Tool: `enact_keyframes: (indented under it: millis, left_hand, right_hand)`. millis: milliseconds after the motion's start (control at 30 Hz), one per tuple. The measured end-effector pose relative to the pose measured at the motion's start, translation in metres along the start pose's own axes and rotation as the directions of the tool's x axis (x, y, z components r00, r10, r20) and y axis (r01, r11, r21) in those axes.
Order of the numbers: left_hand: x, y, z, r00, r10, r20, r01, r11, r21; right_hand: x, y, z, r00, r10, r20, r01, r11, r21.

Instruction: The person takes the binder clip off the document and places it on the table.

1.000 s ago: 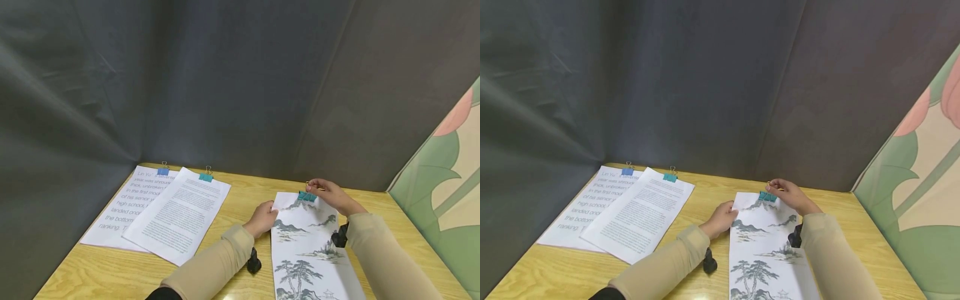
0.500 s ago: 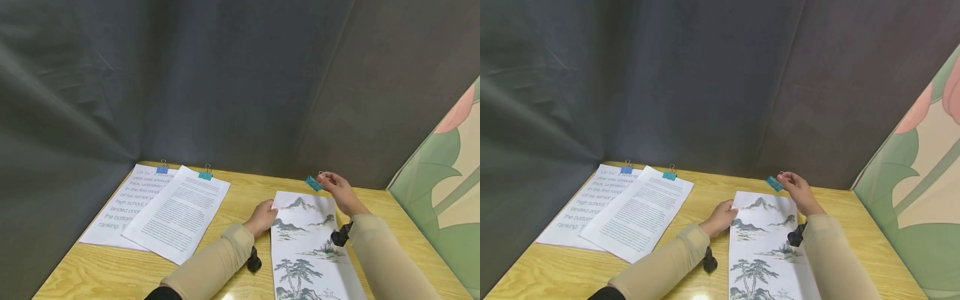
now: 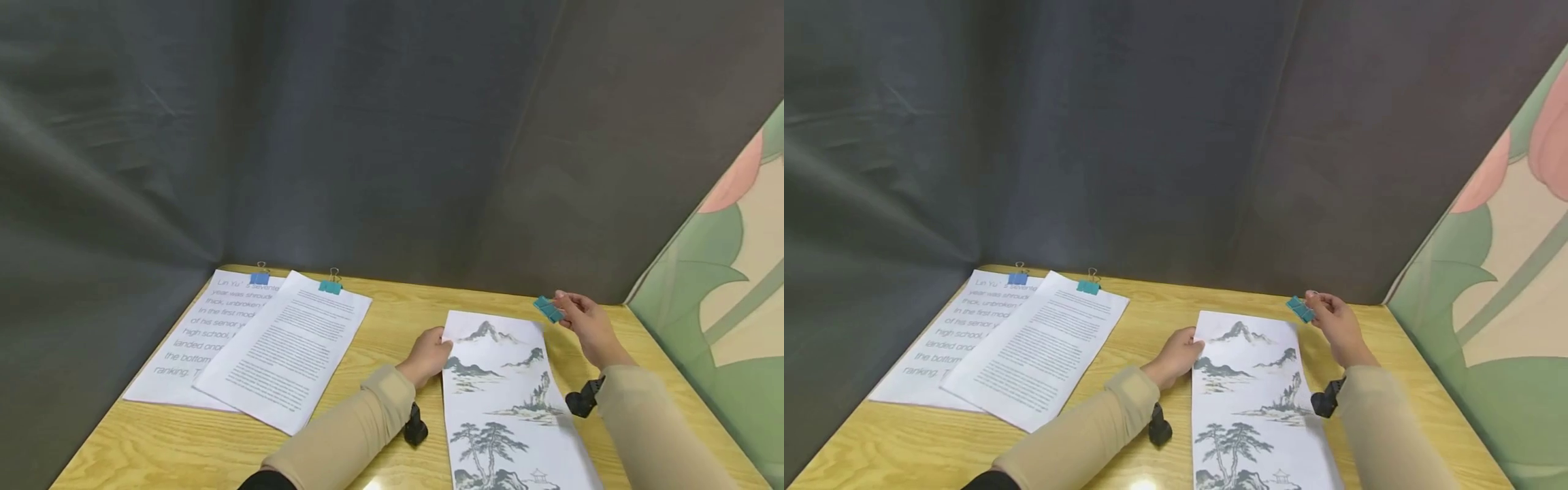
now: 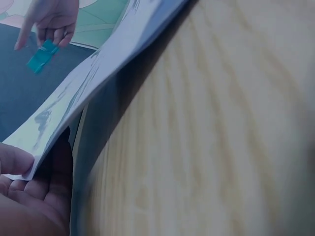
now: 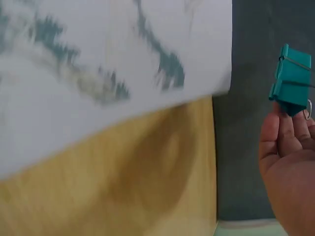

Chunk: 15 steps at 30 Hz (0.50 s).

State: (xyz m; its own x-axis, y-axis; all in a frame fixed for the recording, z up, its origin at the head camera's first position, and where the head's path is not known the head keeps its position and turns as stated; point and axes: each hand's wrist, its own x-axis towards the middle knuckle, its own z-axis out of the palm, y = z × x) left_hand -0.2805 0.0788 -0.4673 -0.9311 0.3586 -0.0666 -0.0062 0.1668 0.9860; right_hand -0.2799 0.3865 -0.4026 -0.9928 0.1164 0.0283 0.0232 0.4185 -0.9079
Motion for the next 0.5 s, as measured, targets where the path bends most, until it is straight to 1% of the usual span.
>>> enact_keyframes:
  millis: [133,267,367,500]
  left_hand:
    - [0.001,0.001,0.004,1.000,-0.014,0.002,0.014,1.000,0.011]
    - [0.001,0.002,0.008,1.000,-0.030,-0.008,0.031,0.999,0.037]
    - [0.002,0.004,0.013,0.999,-0.028,-0.015,0.029,0.998,0.057]
    - [0.004,0.007,0.019,0.999,-0.034,-0.007,0.034,0.999,0.039]
  right_hand:
    - [-0.010,0.015,-0.015,0.997,0.073,-0.028,-0.074,0.996,-0.042]
    - [-0.020,0.029,-0.026,0.990,0.137,-0.018,-0.138,0.987,-0.078]
    - [-0.026,0.036,-0.033,0.987,0.161,-0.011,-0.161,0.982,-0.103]
    - [-0.033,0.041,-0.042,0.981,0.195,0.000,-0.193,0.970,-0.148]
